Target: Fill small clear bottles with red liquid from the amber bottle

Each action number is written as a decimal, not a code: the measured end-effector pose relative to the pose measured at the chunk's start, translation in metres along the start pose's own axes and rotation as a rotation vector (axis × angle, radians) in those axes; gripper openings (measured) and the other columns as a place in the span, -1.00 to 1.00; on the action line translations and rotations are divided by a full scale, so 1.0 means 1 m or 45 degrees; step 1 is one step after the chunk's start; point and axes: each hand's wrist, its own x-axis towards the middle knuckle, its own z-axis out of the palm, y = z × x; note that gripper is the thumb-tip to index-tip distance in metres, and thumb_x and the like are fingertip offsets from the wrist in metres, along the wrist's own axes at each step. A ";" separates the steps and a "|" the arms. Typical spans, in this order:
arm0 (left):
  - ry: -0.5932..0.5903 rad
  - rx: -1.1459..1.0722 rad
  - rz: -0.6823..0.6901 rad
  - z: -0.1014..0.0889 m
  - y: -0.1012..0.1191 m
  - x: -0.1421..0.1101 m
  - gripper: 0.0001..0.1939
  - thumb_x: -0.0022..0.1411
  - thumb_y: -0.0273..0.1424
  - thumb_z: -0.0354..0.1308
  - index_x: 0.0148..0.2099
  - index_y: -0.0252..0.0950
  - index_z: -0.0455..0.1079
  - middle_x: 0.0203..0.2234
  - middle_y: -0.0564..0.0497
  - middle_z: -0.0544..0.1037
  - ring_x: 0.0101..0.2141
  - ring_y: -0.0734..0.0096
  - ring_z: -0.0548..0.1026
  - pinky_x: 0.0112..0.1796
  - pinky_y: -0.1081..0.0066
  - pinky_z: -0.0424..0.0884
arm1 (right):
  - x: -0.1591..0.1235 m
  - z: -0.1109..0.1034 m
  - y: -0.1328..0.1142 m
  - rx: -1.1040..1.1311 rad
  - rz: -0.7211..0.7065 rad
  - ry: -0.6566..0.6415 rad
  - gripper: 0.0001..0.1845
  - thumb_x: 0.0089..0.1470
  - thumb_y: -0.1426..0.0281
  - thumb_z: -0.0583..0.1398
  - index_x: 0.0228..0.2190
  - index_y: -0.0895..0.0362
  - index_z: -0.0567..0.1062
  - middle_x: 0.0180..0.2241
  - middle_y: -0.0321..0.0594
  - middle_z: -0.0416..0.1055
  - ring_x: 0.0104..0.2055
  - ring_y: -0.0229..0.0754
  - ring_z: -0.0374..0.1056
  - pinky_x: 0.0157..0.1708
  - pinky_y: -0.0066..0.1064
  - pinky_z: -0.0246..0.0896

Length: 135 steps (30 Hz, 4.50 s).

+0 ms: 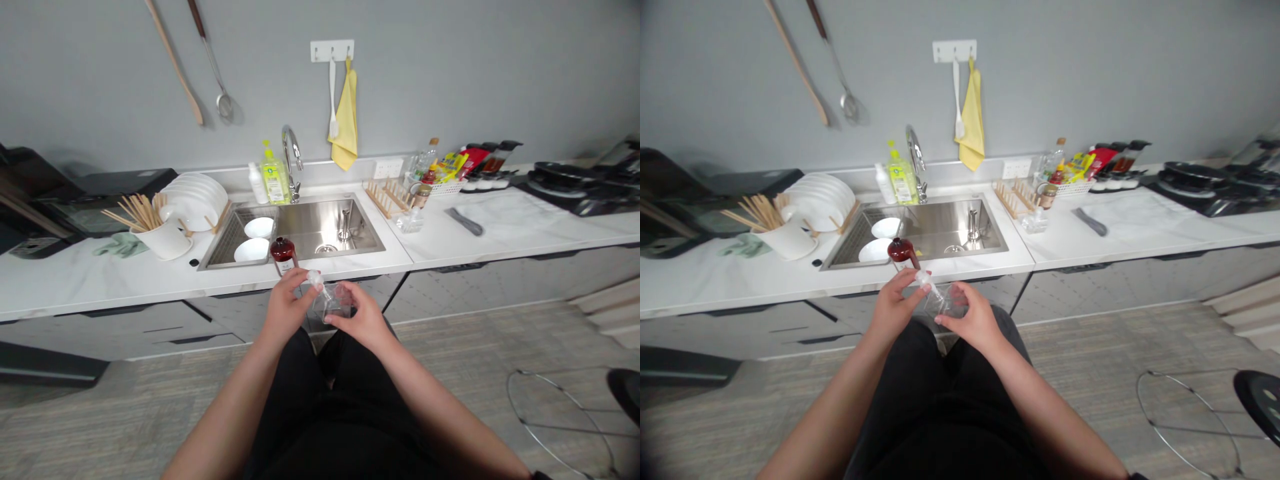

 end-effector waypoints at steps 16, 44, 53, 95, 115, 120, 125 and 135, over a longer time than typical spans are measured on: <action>0.094 -0.301 -0.196 -0.004 -0.008 -0.010 -0.74 0.34 -0.18 0.53 0.01 -0.13 0.79 -0.01 -0.09 0.75 0.00 0.10 0.68 0.10 0.17 0.54 | 0.001 0.005 0.009 0.152 0.084 -0.054 -0.12 -0.09 0.11 0.66 0.20 -0.01 0.55 0.08 -0.05 0.66 0.12 0.17 0.65 0.11 0.02 0.68; 1.121 0.231 -0.740 -0.336 -0.162 0.009 -0.65 0.04 -0.32 0.35 -0.16 -0.20 0.29 -0.38 0.09 0.48 -0.29 0.32 0.58 -0.21 0.34 0.58 | 0.023 0.015 0.023 0.371 0.174 -0.224 -0.12 -0.08 0.08 0.68 0.21 -0.04 0.56 0.17 0.02 0.69 0.23 0.24 0.66 0.23 0.10 0.64; 0.997 0.922 -0.934 -0.330 -0.201 0.031 -0.61 0.04 -0.14 0.48 -0.22 -0.20 0.43 -0.35 0.01 0.51 -0.17 0.02 0.55 0.07 0.02 0.49 | 0.026 -0.002 0.023 0.332 0.172 -0.175 -0.14 -0.06 0.06 0.68 0.19 -0.04 0.56 0.16 0.03 0.68 0.21 0.24 0.65 0.25 0.13 0.61; 0.208 0.066 -0.234 -0.051 -0.134 0.049 0.16 -0.01 -0.11 0.65 0.52 -0.12 0.16 0.47 -0.38 0.39 0.35 -0.17 0.54 0.24 -0.05 0.52 | 0.086 -0.036 0.039 0.291 0.128 0.003 -0.13 -0.16 -0.05 0.68 0.09 -0.06 0.51 0.16 -0.06 0.62 0.26 0.19 0.57 0.23 0.04 0.56; 0.071 0.304 -0.117 -0.050 -0.122 0.171 -0.16 0.06 -0.15 0.64 0.33 -0.17 0.46 0.08 -0.11 0.74 0.05 -0.03 0.71 0.16 0.00 0.60 | 0.233 -0.051 0.068 0.047 -0.103 -0.138 -0.20 -0.09 0.07 0.63 0.11 -0.06 0.49 0.09 -0.15 0.59 0.11 0.08 0.57 0.21 -0.03 0.48; 0.088 0.303 -0.073 -0.034 -0.171 0.220 -0.18 0.08 -0.23 0.61 0.35 -0.16 0.44 0.10 -0.11 0.73 0.01 0.03 0.72 0.10 0.05 0.64 | 0.305 -0.033 0.082 0.094 -0.047 -0.281 -0.19 -0.16 0.12 0.66 0.06 -0.03 0.49 0.06 -0.15 0.61 0.05 0.02 0.58 0.15 -0.10 0.52; 0.168 0.403 -0.050 -0.024 -0.224 0.251 -0.19 0.11 -0.26 0.60 0.36 -0.15 0.43 0.15 -0.11 0.71 0.06 0.02 0.72 0.15 0.04 0.64 | 0.355 -0.009 0.121 0.088 0.034 -0.269 -0.23 -0.24 0.17 0.66 -0.02 -0.01 0.52 0.03 -0.17 0.64 0.04 0.00 0.60 0.14 -0.13 0.52; -0.042 0.663 -0.012 -0.021 -0.263 0.258 -0.13 0.10 -0.32 0.63 0.42 -0.12 0.44 0.26 -0.12 0.67 0.18 -0.06 0.69 0.26 0.02 0.60 | 0.371 0.008 0.173 -0.115 0.064 -0.231 -0.24 -0.23 0.24 0.66 0.02 0.02 0.59 0.01 -0.14 0.68 0.00 0.04 0.63 0.07 -0.12 0.55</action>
